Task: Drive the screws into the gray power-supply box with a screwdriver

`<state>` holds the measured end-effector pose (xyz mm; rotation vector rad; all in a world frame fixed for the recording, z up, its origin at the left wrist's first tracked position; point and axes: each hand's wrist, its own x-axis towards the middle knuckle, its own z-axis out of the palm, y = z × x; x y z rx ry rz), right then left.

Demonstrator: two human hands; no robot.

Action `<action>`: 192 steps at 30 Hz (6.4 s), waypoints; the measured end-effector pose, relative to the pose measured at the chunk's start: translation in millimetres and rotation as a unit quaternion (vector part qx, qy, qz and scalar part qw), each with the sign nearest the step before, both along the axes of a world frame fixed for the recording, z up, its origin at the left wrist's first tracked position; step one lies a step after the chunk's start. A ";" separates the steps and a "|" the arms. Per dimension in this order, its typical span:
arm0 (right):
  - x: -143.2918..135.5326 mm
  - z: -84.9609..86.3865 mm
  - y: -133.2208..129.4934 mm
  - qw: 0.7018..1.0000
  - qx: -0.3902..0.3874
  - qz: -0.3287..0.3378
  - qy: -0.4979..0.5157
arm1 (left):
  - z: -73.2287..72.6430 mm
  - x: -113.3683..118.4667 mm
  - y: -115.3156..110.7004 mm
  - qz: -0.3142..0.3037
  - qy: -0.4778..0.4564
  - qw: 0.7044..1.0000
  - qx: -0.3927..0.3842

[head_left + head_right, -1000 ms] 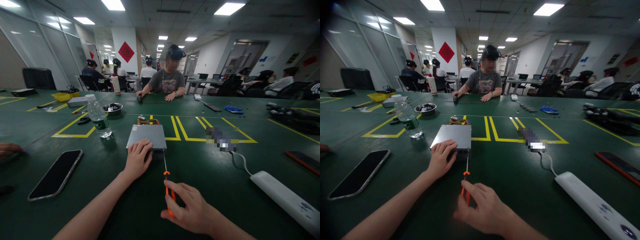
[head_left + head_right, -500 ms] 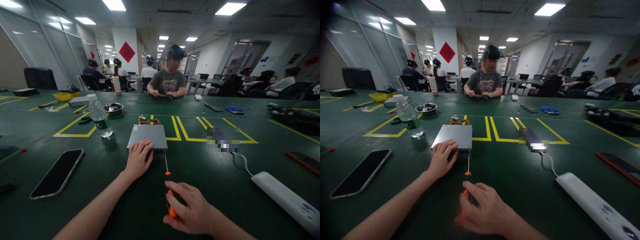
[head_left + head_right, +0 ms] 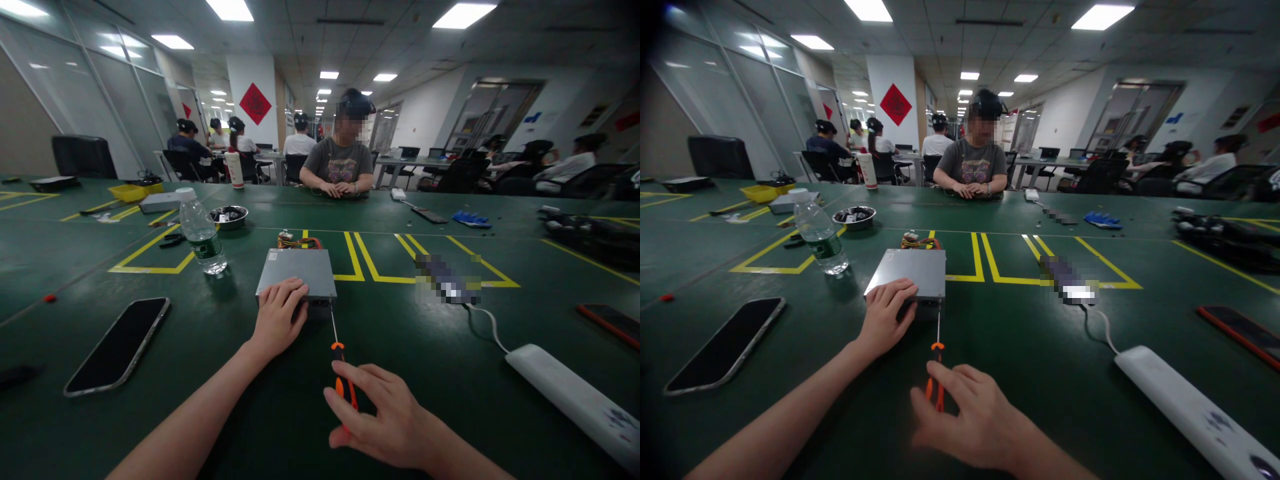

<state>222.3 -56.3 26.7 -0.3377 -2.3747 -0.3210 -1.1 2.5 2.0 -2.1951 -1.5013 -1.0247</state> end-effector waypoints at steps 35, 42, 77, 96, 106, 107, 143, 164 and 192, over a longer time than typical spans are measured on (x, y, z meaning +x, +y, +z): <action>-1.4 -9.8 0.3 0.998 -0.040 0.038 -0.012 | 0.2 -0.7 0.8 -0.003 0.001 1.000 0.005; -0.4 -7.5 1.3 0.997 -0.065 0.040 -0.031 | 0.0 -0.4 1.0 -0.005 0.002 1.000 0.002; 3.2 -6.4 1.6 1.000 -0.011 0.025 0.012 | -0.2 -0.3 1.5 0.001 0.010 1.000 0.007; 3.1 -2.8 0.8 0.998 -0.049 0.015 -0.030 | -0.1 -0.6 0.4 -0.001 0.006 1.000 0.003; 4.2 -9.9 2.0 1.000 -0.013 0.006 0.010 | -1.7 -0.8 1.9 -0.003 0.003 1.000 0.010; 3.9 -9.7 -0.1 1.000 -0.006 -0.002 0.002 | -1.9 -0.9 2.0 -0.004 0.003 1.000 0.010; -29.4 -16.7 -38.3 0.935 0.009 -0.348 0.072 | 1.8 -1.0 -1.5 -0.008 -0.009 1.000 -0.008; -33.4 -27.9 -41.8 0.933 -0.027 -0.345 0.101 | 1.7 -0.9 -0.3 -0.007 -0.009 1.000 -0.001; -39.2 -26.7 -46.7 0.919 -0.041 -0.367 0.140 | 0.8 -1.1 0.0 -0.007 -0.011 1.000 -0.001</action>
